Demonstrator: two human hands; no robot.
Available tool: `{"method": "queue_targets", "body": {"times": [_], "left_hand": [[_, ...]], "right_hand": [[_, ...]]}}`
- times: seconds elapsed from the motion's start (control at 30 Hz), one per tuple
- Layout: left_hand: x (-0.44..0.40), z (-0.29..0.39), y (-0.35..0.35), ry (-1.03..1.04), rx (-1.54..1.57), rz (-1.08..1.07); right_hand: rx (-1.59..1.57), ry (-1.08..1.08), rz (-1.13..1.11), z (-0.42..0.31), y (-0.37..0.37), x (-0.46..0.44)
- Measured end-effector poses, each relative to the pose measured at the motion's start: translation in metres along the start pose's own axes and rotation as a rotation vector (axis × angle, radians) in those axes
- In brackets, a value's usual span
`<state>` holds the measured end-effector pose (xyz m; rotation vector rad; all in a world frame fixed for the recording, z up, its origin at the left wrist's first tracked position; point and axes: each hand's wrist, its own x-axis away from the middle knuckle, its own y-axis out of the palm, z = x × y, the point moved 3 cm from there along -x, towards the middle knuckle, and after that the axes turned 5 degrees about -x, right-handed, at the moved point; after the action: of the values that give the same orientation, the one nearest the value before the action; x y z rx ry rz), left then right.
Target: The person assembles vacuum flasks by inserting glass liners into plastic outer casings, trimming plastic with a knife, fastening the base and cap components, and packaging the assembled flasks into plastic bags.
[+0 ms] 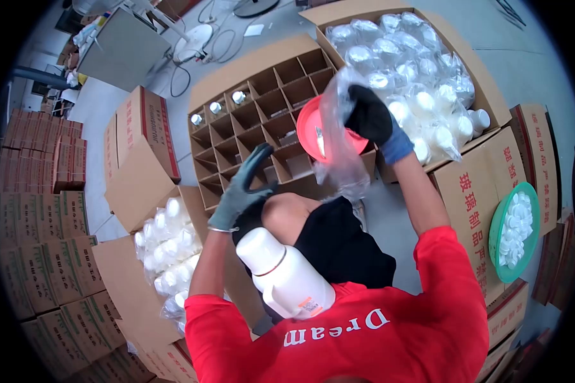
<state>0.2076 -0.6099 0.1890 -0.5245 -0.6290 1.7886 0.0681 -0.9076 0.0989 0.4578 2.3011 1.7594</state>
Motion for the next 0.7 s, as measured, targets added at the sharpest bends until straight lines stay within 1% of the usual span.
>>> {"method": "queue_targets", "body": {"times": [0.03, 0.07, 0.1, 0.17, 0.2, 0.23, 0.27, 0.3, 0.33, 0.37, 0.43, 0.47, 0.5, 0.53, 0.57, 0.6, 0.67, 0.7], "left_hand": [[-0.01, 0.002, 0.004, 0.1, -0.179, -0.014], [-0.018, -0.005, 0.009, 0.169, -0.378, -0.078], [-0.023, -0.003, 0.015, 0.181, -0.48, -0.098], [-0.028, -0.001, 0.023, 0.23, -0.475, -0.062], [-0.034, -0.002, 0.029, 0.252, -0.485, -0.038], [-0.044, -0.004, 0.038, 0.31, -0.403, 0.015], [-0.056, 0.003, 0.05, 0.34, -0.356, 0.066], [-0.064, 0.012, 0.058, 0.353, -0.319, 0.127], [-0.071, 0.027, 0.059, 0.342, -0.322, 0.228], [-0.081, 0.016, 0.061, 0.317, -0.271, 0.267], [-0.098, -0.017, 0.061, 0.246, -0.189, 0.353], [-0.098, -0.028, 0.057, -0.082, 0.309, 0.324], [-0.096, -0.015, 0.045, -0.153, 0.545, 0.381], [-0.094, -0.032, 0.039, -0.201, 0.677, 0.381], [-0.092, -0.051, 0.033, -0.239, 0.813, 0.385], [-0.088, -0.055, 0.03, -0.272, 0.932, 0.42], [-0.08, -0.062, 0.029, -0.326, 0.984, 0.427], [-0.075, -0.061, 0.03, -0.347, 0.99, 0.411]], "right_hand": [[-0.104, 0.112, -0.061, -0.008, 0.044, -0.016], [-0.152, 0.099, -0.107, -0.014, 0.052, -0.038], [-0.198, 0.082, -0.15, -0.02, 0.057, -0.058], [-0.301, 0.079, -0.298, -0.021, 0.062, -0.09], [-0.315, 0.03, -0.312, -0.018, 0.061, -0.111], [-0.363, -0.125, -0.378, -0.017, 0.063, -0.127], [-0.376, -0.214, -0.423, -0.009, 0.065, -0.141], [-0.487, -0.202, -0.241, 0.001, 0.067, -0.151], [-0.529, -0.182, -0.228, 0.014, 0.071, -0.159], [-0.597, -0.127, -0.127, 0.027, 0.077, -0.159], [-0.501, -0.105, 0.093, 0.042, 0.089, -0.154], [-0.501, 0.033, -0.132, 0.045, 0.088, -0.154], [-0.508, 0.177, -0.362, 0.044, 0.081, -0.147], [-0.318, 0.299, -0.194, 0.038, 0.066, -0.137], [-0.253, 0.309, -0.359, 0.032, 0.062, -0.126], [-0.077, 0.183, -0.247, 0.028, 0.061, -0.109], [0.331, 0.003, 0.031, 0.019, 0.061, -0.074], [0.413, -0.054, 0.09, 0.025, 0.065, -0.055]]}}
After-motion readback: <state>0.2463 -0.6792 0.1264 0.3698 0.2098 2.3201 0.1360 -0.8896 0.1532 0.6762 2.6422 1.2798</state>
